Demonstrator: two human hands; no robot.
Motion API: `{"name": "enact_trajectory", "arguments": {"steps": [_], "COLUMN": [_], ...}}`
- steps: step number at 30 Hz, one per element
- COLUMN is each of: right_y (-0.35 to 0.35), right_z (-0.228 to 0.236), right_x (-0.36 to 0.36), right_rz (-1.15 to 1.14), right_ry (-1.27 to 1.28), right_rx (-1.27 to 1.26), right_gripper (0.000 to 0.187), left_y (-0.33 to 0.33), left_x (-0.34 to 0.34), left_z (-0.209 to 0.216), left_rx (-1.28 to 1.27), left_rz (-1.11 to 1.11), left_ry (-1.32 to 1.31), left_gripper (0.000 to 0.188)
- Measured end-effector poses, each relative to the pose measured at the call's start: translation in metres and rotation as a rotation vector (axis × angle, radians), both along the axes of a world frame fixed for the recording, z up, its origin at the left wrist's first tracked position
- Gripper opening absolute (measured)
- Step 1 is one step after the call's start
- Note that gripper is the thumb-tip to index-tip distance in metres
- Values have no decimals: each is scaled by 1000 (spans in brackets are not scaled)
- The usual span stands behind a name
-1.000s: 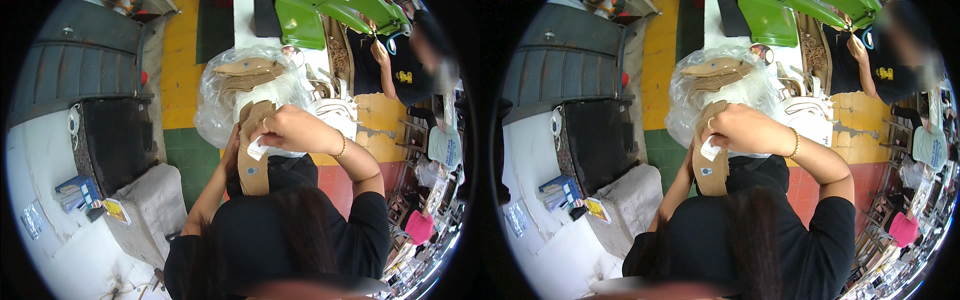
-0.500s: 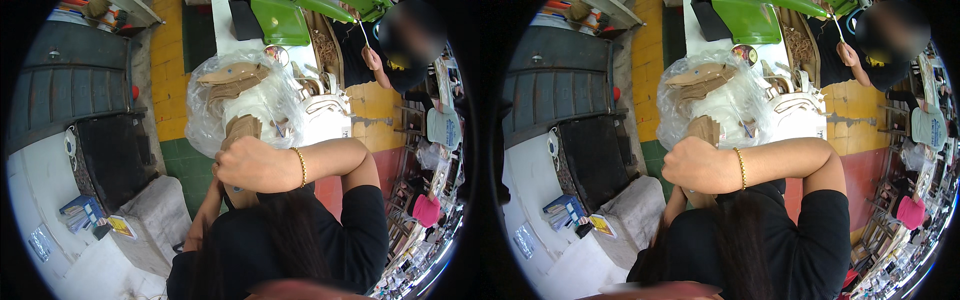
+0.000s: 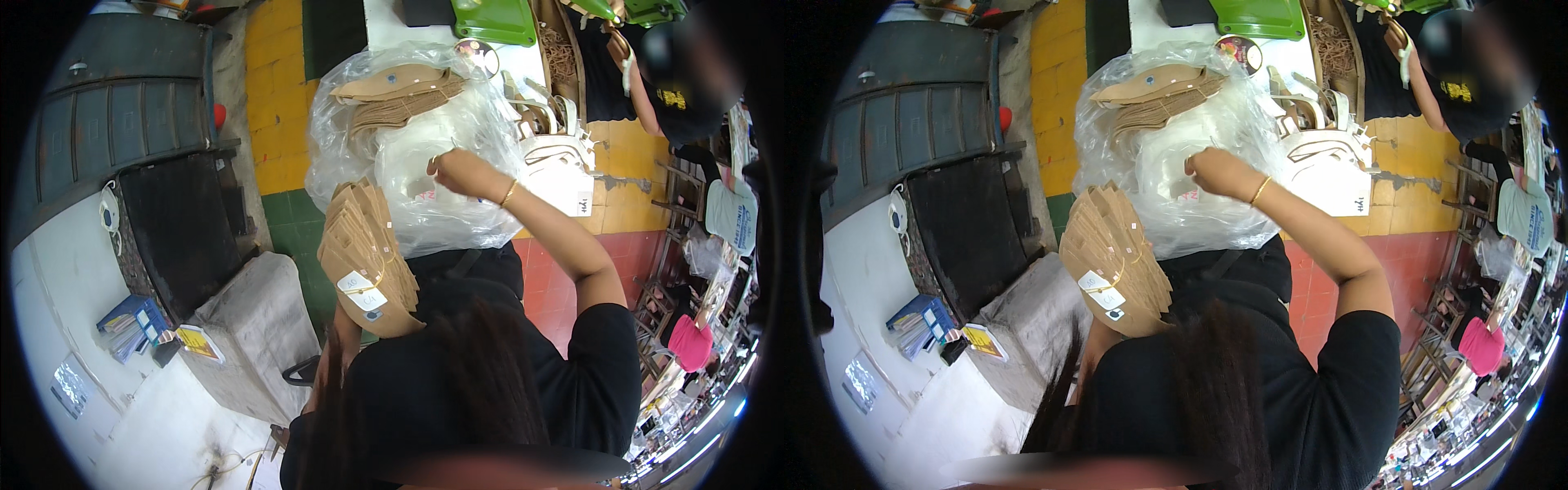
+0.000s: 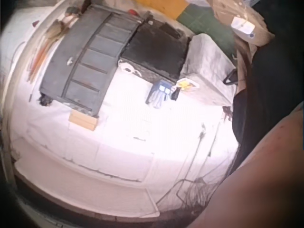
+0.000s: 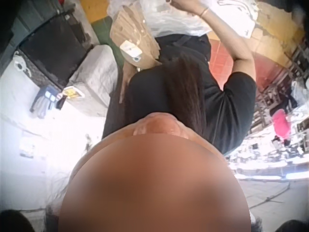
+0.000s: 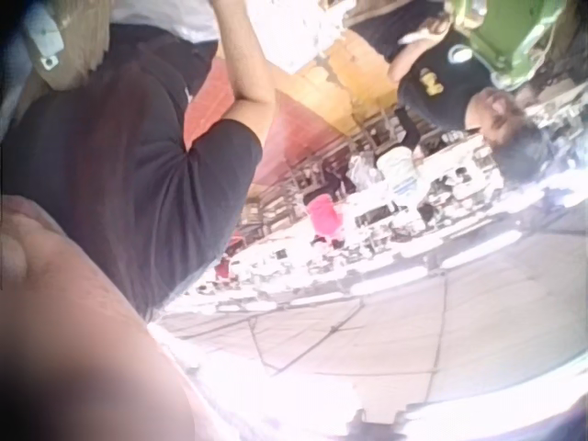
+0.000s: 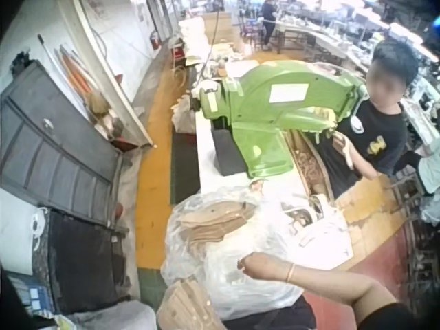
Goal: The person marks cardboard pieces with a pen, then places them into a plastic bag. They carry the bag to a table, remove the pieces, and continue marking additional cardboard pieces on the table.
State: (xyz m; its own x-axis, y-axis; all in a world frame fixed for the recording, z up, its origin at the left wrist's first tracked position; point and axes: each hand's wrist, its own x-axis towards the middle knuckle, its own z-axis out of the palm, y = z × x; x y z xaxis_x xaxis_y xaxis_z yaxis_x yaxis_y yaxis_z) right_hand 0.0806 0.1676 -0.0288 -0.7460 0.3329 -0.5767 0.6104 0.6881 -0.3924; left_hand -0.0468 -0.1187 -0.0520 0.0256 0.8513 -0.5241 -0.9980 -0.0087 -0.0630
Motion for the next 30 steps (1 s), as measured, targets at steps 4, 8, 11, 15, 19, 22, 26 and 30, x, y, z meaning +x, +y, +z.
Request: {"name": "enact_trajectory", "arguments": {"steps": [4,8,11,15,19,22,26,30], "right_y": [-39,-34,-14,5,15,8,-13,-24], "right_z": [-53,-57,-38,-4,22,35,48,57], "right_x": [11,10,11,13,12,14,19,15], "right_rz": [95,12,-129,-247,-451,-297,-122,-123], "right_ry": [169,34,-22,-8,-57,135,515,723], "right_rx": [262,225,81,-73,-227,-33,162,318], "right_gripper": [25,20,15,13,21,39,65,58], "left_y": [8,12,8,0,0,2,5,7], "left_x": [-5,-9,-10,-9,-14,-19,-22,-24], "left_z": [-4,-15,-25,-34,-36,-38,-43,-44], "left_rx": [-58,-62,144,325,360,320,350,291], "left_rz": [-8,1,83,241,158,124,101,82], "left_ry": [19,19,-115,-371,-264,-238,-172,-131], "left_gripper": [56,50,55,72,71,70,70,69]}}
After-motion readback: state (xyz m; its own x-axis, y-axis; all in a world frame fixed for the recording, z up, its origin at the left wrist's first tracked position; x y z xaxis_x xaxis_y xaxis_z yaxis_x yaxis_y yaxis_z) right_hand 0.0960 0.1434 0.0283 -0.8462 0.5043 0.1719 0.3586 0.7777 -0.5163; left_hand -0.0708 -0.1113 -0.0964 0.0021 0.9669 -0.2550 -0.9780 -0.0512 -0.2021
